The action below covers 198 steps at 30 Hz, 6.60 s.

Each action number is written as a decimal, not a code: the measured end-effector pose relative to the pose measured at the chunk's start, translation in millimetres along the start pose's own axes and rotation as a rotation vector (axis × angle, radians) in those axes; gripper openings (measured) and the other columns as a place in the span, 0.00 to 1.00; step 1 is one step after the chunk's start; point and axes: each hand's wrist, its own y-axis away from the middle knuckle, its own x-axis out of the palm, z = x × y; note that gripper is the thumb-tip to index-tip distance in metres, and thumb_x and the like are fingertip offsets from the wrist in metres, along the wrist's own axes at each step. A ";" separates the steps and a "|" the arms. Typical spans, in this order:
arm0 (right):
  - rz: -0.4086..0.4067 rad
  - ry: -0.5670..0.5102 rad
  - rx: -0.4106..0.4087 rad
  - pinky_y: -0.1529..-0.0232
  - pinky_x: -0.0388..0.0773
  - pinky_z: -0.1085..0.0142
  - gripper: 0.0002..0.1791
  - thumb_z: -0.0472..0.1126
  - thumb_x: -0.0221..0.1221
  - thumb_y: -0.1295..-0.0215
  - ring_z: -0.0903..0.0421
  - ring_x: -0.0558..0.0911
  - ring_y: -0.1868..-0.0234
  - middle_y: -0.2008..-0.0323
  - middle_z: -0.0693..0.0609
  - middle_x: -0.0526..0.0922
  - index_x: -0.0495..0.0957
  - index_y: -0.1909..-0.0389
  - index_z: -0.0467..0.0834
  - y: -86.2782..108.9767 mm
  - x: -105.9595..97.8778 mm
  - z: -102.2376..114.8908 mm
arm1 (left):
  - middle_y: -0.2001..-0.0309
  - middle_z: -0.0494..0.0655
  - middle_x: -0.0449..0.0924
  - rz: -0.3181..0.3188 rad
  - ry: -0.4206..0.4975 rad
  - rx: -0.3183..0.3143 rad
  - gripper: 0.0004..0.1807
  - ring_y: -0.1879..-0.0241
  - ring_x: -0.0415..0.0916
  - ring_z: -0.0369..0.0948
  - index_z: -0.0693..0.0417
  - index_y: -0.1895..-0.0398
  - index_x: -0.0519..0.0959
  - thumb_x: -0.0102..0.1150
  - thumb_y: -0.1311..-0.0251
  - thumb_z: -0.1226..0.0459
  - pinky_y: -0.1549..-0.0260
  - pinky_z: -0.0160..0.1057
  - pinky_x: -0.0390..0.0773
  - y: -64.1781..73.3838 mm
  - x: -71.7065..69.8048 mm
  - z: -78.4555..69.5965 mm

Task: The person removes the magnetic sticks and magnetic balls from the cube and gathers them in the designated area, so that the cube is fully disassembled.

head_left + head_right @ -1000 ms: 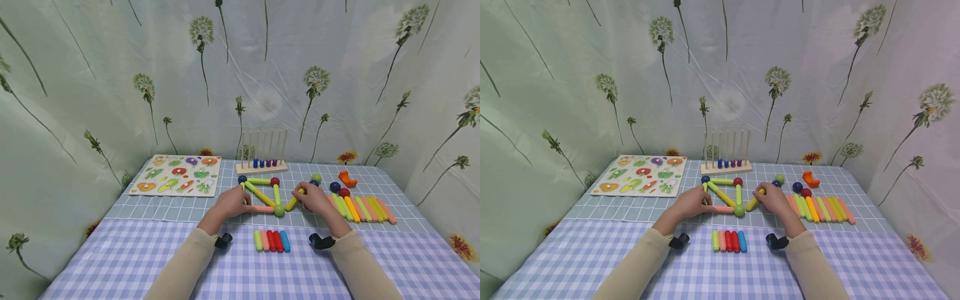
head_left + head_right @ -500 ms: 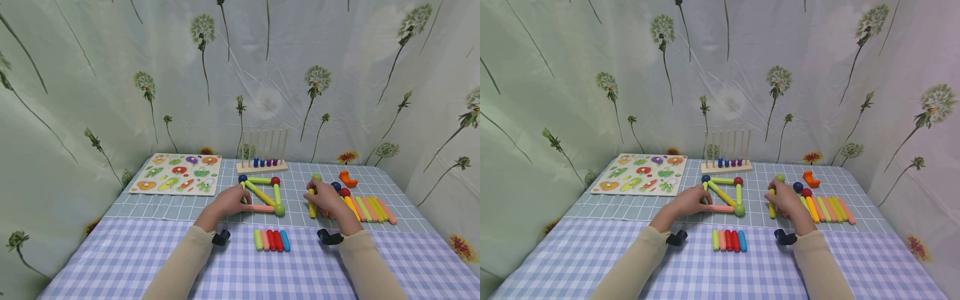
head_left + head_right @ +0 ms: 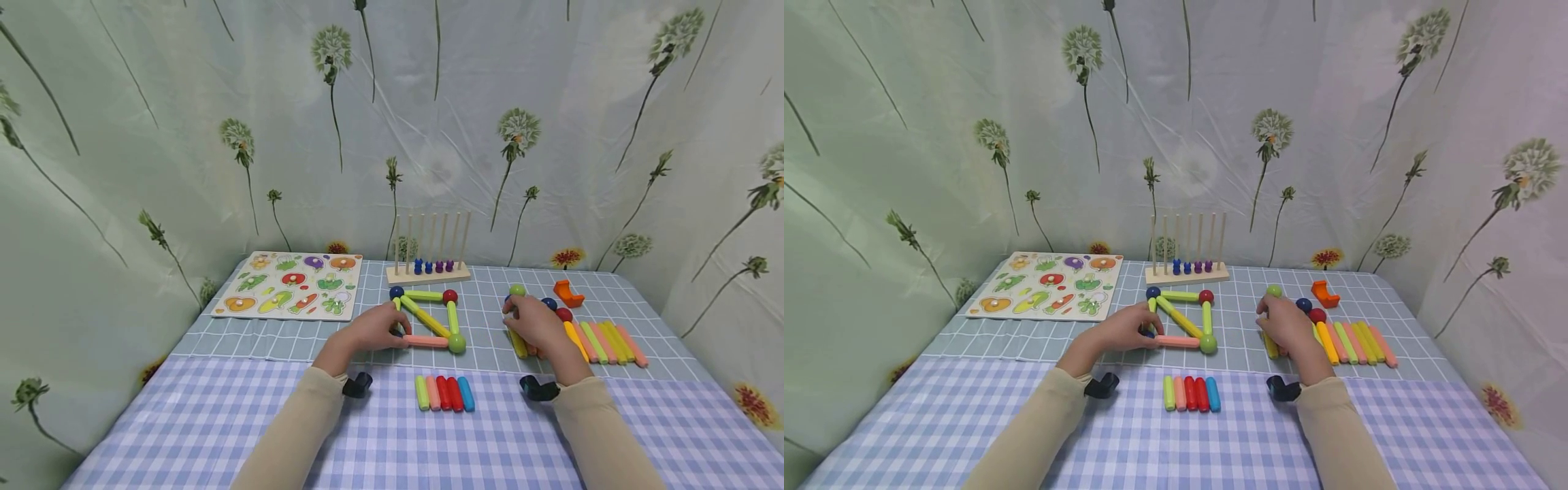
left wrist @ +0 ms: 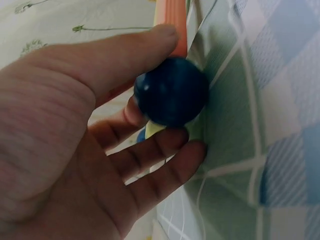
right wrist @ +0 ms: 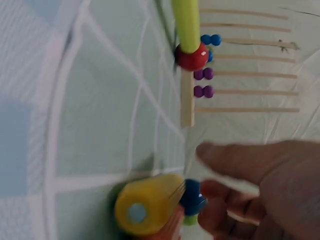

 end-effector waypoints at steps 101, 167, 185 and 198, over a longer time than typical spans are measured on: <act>0.021 0.148 -0.018 0.40 0.67 0.41 0.21 0.38 0.60 0.33 0.37 0.72 0.46 0.42 0.36 0.78 0.76 0.40 0.43 -77.5 -2.0 4.4 | 0.55 0.43 0.76 -0.082 0.063 -0.046 0.25 0.59 0.73 0.39 0.40 0.47 0.76 0.71 0.45 0.47 0.55 0.41 0.77 7.8 21.8 10.5; 0.022 0.035 -0.155 0.59 0.78 0.58 0.35 0.41 0.58 0.37 0.50 0.77 0.59 0.44 0.41 0.80 0.63 0.27 0.48 -2.1 42.4 48.7 | 0.58 0.45 0.67 -0.255 0.033 -0.078 0.12 0.65 0.70 0.41 0.37 0.58 0.82 0.69 0.42 0.48 0.67 0.36 0.71 15.1 27.0 -3.9; 0.218 0.102 -0.145 0.65 0.72 0.64 0.19 0.41 0.59 0.37 0.54 0.76 0.61 0.46 0.47 0.82 0.80 0.45 0.53 13.0 14.0 28.9 | 0.59 0.44 0.68 -0.256 0.077 -0.133 0.13 0.64 0.70 0.41 0.40 0.58 0.83 0.70 0.43 0.49 0.69 0.35 0.71 14.3 32.3 -4.3; 0.276 0.037 -0.159 0.62 0.74 0.64 0.04 0.40 0.61 0.33 0.55 0.75 0.65 0.66 0.53 0.81 0.83 0.61 0.48 17.0 -4.9 9.6 | 0.59 0.43 0.69 -0.266 0.060 -0.133 0.13 0.65 0.70 0.40 0.39 0.58 0.83 0.70 0.43 0.48 0.69 0.35 0.71 11.1 37.7 0.9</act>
